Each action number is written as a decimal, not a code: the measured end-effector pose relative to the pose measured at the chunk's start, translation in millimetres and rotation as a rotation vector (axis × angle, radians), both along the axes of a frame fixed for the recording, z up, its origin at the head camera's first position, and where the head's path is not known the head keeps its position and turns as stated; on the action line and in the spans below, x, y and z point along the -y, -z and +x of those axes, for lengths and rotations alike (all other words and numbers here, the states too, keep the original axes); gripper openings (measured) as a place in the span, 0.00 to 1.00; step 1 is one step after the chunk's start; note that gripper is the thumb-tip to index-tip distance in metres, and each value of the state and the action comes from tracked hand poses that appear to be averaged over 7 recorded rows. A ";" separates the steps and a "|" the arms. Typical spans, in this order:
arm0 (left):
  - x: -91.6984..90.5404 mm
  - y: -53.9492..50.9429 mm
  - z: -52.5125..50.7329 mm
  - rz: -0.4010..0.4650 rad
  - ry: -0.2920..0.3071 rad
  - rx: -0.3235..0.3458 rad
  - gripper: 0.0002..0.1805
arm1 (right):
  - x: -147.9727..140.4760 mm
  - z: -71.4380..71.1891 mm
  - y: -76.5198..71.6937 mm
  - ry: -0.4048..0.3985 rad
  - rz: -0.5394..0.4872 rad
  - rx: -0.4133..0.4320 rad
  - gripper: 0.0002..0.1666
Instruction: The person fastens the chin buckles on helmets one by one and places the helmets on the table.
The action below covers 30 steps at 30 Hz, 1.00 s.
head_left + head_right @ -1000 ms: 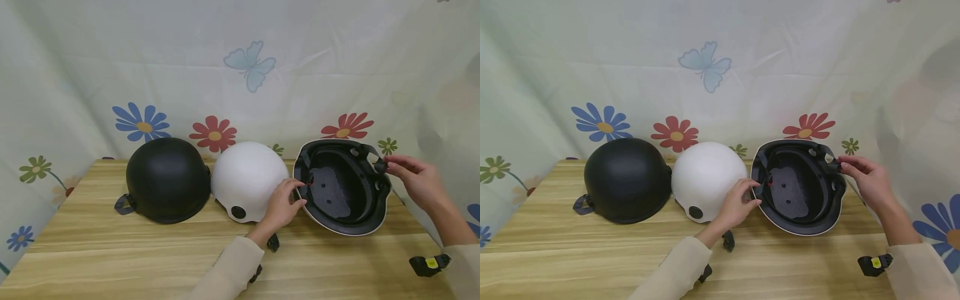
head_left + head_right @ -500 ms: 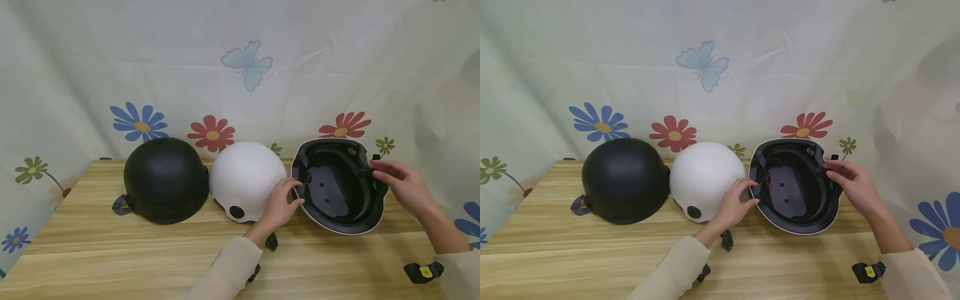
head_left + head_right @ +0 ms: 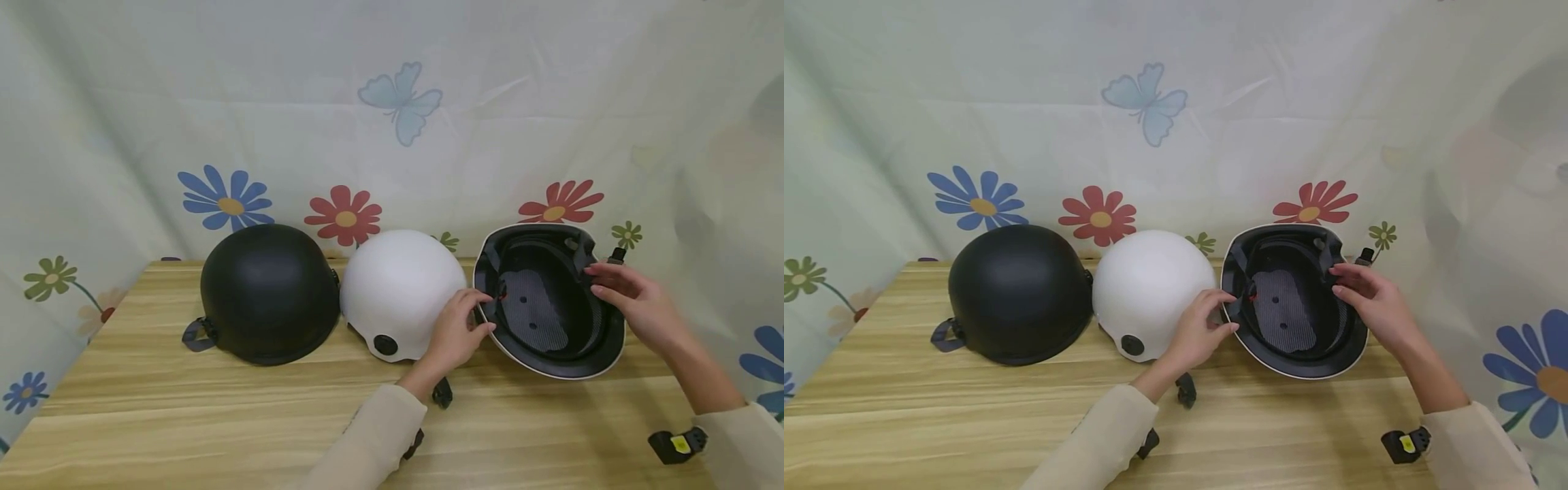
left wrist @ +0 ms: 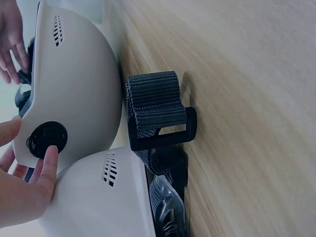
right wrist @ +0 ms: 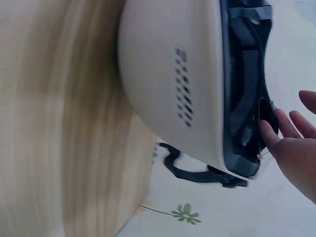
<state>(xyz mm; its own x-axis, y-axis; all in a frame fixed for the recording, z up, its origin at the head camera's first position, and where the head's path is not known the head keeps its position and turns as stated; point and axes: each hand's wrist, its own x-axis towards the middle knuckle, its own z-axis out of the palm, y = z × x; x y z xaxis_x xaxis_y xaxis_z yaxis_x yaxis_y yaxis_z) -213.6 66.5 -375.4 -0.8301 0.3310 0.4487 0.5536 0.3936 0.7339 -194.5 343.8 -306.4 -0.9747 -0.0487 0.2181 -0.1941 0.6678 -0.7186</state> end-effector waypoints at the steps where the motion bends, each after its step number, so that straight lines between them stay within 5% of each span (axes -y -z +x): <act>1: -0.1 0.0 0.0 0.000 -0.001 -0.001 0.20 | 0.8 -0.5 2.2 -0.008 0.004 0.008 0.27; 9: -0.9 0.3 0.3 0.007 -0.002 -0.007 0.20 | -0.6 -2.0 11.2 -0.135 -0.036 0.024 0.25; 17: -0.3 -0.6 1.4 -0.012 0.001 -0.012 0.20 | -25.9 2.3 -3.8 -0.189 -0.219 -0.068 0.15; 21: 0.3 -0.7 1.2 -0.021 0.000 -0.020 0.20 | -43.0 1.4 -11.3 -0.128 -0.234 -0.080 0.17; 26: 0.6 0.2 0.8 -0.023 -0.003 -0.032 0.19 | -63.2 -2.8 -11.7 -0.022 -0.108 -0.012 0.17; 30: 0.8 -0.9 1.6 -0.022 0.004 -0.036 0.19 | -73.8 -7.5 -5.5 -0.010 -0.023 0.053 0.23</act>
